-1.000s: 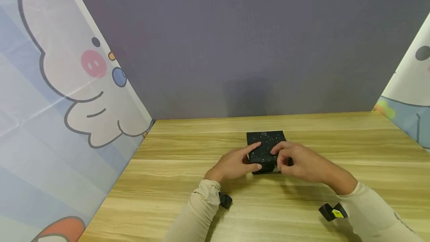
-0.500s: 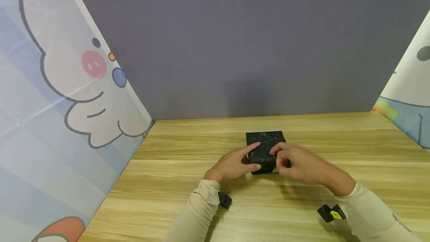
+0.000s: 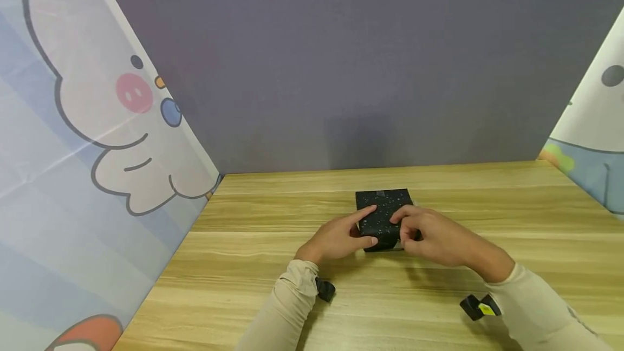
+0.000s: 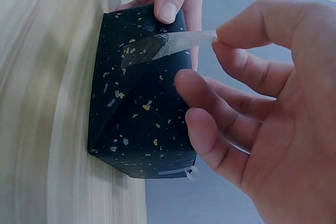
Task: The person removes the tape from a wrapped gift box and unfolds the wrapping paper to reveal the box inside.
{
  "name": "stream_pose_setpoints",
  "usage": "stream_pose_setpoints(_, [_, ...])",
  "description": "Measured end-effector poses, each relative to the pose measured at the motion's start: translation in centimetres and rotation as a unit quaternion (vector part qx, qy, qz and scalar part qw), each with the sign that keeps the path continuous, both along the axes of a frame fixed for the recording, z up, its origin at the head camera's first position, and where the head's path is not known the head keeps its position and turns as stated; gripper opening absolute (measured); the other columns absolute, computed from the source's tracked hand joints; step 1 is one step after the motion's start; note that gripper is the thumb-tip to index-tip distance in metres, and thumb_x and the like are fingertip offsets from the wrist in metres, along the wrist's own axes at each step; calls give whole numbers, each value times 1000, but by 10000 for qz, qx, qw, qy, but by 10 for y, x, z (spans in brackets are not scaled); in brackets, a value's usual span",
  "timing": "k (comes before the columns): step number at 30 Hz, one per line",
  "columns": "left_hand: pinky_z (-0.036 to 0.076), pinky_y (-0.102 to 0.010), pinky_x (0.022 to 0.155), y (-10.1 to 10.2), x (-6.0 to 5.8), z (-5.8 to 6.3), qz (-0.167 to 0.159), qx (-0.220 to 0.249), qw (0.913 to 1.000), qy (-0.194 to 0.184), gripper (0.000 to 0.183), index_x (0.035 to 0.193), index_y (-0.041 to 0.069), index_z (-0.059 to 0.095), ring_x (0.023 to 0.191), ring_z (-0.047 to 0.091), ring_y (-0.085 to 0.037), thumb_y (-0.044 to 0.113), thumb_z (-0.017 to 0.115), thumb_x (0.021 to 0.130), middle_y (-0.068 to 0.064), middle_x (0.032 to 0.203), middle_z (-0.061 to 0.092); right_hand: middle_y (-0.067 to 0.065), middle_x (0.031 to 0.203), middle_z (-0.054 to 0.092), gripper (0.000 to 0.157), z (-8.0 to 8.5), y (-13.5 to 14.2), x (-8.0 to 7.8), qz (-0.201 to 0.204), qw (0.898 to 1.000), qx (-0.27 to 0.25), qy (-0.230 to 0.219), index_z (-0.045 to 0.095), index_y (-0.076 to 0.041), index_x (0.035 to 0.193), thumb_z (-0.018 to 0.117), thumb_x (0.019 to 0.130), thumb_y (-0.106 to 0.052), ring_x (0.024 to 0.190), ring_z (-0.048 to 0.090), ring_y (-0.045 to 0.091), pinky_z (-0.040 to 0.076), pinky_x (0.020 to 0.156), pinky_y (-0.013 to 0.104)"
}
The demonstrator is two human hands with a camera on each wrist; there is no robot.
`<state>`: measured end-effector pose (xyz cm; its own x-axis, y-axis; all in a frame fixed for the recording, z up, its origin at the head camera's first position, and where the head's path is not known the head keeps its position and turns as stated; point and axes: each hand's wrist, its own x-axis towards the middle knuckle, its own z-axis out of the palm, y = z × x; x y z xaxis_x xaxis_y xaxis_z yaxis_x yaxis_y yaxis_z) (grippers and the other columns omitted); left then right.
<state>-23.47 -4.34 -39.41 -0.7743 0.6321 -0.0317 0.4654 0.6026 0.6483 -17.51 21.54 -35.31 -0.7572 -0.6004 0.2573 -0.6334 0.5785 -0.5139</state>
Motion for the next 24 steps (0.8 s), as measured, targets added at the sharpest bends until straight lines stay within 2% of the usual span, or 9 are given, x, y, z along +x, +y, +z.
stream_pose_setpoints(7, [46,-32,59,-3,1,1,-67,53,10000,49,71,152,58,21,69,56,-11,64,60,92,6,83,61,5,116,65,25,2,1,-2,-27,9989,-448,-118,67,-24,79,64,98,-9,98,62,17,49,69,29])
stream_pose_setpoints(14, [45,-32,59,-2,0,1,-172,174,9997,53,71,153,56,21,68,54,-11,61,60,94,5,81,60,-4,101,68,9,2,6,-5,-604,9968,-513,-64,73,-15,100,64,100,-13,77,57,7,50,65,28])
stream_pose_setpoints(20, [42,-29,55,-3,0,-1,-382,344,9986,114,67,155,52,22,60,49,-13,55,58,98,4,72,53,-6,99,67,10,3,9,-5,-815,9954,-506,-55,72,-14,105,63,101,-14,83,61,7,52,68,30])
stream_pose_setpoints(24, [41,-27,57,-4,-1,-1,-441,366,9976,386,64,156,46,28,64,46,-12,48,59,100,3,78,51,-5,100,68,11,3,10,-4,-995,9934,-561,80,73,-14,105,62,101,-12,86,62,8,53,68,30])
